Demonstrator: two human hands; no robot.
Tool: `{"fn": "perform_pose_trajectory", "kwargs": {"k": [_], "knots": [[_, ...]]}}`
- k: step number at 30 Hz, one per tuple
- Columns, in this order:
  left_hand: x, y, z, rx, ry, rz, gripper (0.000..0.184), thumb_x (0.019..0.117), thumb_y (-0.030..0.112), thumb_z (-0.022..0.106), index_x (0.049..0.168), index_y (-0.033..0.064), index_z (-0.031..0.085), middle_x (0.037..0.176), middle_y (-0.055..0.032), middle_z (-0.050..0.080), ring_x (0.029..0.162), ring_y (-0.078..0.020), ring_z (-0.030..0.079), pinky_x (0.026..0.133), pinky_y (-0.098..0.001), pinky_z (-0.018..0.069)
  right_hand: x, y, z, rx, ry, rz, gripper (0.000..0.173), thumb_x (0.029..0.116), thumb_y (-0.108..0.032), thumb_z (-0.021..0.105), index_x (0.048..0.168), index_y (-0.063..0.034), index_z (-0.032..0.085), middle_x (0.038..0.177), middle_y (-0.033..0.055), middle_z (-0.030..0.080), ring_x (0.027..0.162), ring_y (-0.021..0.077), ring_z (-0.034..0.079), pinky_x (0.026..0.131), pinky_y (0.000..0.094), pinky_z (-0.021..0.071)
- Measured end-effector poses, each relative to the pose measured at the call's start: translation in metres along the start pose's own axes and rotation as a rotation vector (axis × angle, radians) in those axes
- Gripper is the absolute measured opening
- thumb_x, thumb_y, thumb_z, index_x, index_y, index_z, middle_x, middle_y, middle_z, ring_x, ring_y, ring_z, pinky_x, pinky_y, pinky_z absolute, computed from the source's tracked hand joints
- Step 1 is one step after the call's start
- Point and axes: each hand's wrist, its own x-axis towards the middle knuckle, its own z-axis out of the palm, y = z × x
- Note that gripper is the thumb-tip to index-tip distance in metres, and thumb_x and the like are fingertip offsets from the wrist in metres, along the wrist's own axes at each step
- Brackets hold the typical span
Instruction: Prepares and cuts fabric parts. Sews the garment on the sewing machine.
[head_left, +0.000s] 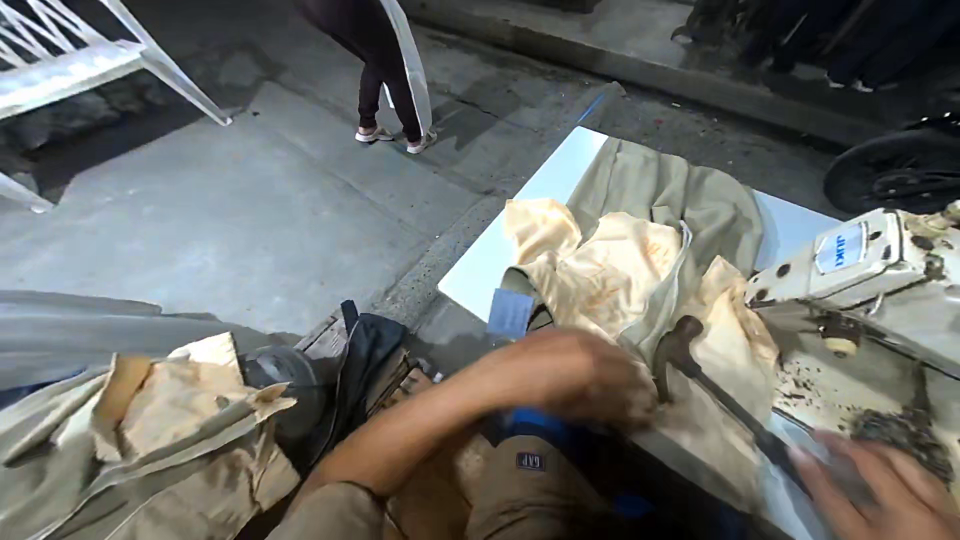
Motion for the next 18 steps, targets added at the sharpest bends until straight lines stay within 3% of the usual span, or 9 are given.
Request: {"fn": "perform_pose_trajectory", "kwargs": {"k": [2,5,7,8,10,12,16,18], "knots": [[0.045,-0.025,0.001,0.132,-0.055,-0.021,0.031,0.1037,0.029,0.059,0.122,0.0084,0.073,0.126,-0.0107,0.071,0.121,-0.0266,0.066,0.104,-0.0498,0.0505,0.030,0.004,0.017,-0.035,-0.131,-0.031,0.046,0.0989,-0.035,0.062,0.123,0.0037,0.068,0.117,0.0343,0.064,0.110,0.0553,0.060,0.093,0.0716,0.0466],[0.075,-0.065,0.019,0.216,-0.088,-0.112,0.037,0.1054,0.035,0.055,0.133,0.0154,0.070,0.147,-0.0060,0.059,0.143,-0.0269,0.048,0.119,-0.0580,0.0328,0.037,0.007,0.033,-0.105,-0.180,-0.073,0.047,0.0994,-0.040,0.059,0.126,-0.0024,0.067,0.108,0.0250,0.069,0.096,0.0464,0.068,0.082,0.0680,0.0523],[0.072,-0.085,0.039,0.243,-0.105,-0.200,0.039,0.1050,0.040,0.054,0.138,0.0230,0.067,0.157,-0.0007,0.050,0.151,-0.0302,0.035,0.121,-0.0656,0.0240,0.028,-0.003,0.037,-0.193,-0.118,-0.093,0.044,0.1004,-0.037,0.062,0.127,-0.0020,0.067,0.109,0.0274,0.069,0.099,0.0502,0.067,0.080,0.0693,0.0527],[0.067,-0.092,0.048,0.253,-0.126,-0.243,0.042,0.1061,0.043,0.050,0.143,0.0273,0.062,0.161,0.0019,0.044,0.154,-0.0310,0.030,0.120,-0.0685,0.0211,0.024,-0.004,0.043,-0.252,-0.033,-0.132,0.043,0.1022,-0.038,0.058,0.123,-0.0018,0.068,0.105,0.0264,0.069,0.095,0.0489,0.068,0.075,0.0656,0.0549],[0.055,-0.102,0.061,0.280,-0.087,-0.283,0.047,0.1064,0.050,0.043,0.147,0.0326,0.058,0.163,0.0043,0.042,0.154,-0.0307,0.030,0.118,-0.0709,0.0213,0.015,0.002,0.054,-0.344,0.155,-0.200,0.042,0.1047,-0.039,0.052,0.114,-0.0023,0.071,0.095,0.0231,0.069,0.085,0.0445,0.069,0.059,0.0549,0.0556],[0.040,-0.100,0.061,0.291,-0.056,-0.338,0.050,0.1061,0.054,0.039,0.148,0.0335,0.056,0.162,0.0041,0.042,0.153,-0.0309,0.031,0.118,-0.0713,0.0214,0.000,0.009,0.051,-0.410,0.277,-0.218,0.041,0.1051,-0.039,0.050,0.109,-0.0044,0.071,0.087,0.0193,0.067,0.076,0.0388,0.068,0.050,0.0456,0.0527],[0.006,-0.095,0.055,0.329,-0.021,-0.478,0.057,0.1048,0.062,0.031,0.148,0.0345,0.056,0.163,0.0046,0.042,0.154,-0.0316,0.029,0.116,-0.0721,0.0239,-0.055,0.026,0.019,-0.396,0.330,-0.069,0.037,0.1020,-0.034,0.054,0.112,-0.0026,0.073,0.090,0.0218,0.068,0.077,0.0391,0.069,0.057,0.0489,0.0558],[-0.002,-0.097,0.054,0.360,0.029,-0.553,0.058,0.1040,0.063,0.032,0.148,0.0336,0.057,0.162,0.0037,0.043,0.153,-0.0332,0.031,0.114,-0.0734,0.0241,-0.073,0.044,0.000,-0.424,0.322,0.043,0.039,0.1032,-0.031,0.053,0.115,0.0011,0.071,0.091,0.0254,0.066,0.080,0.0441,0.068,0.060,0.0546,0.0547]]}}
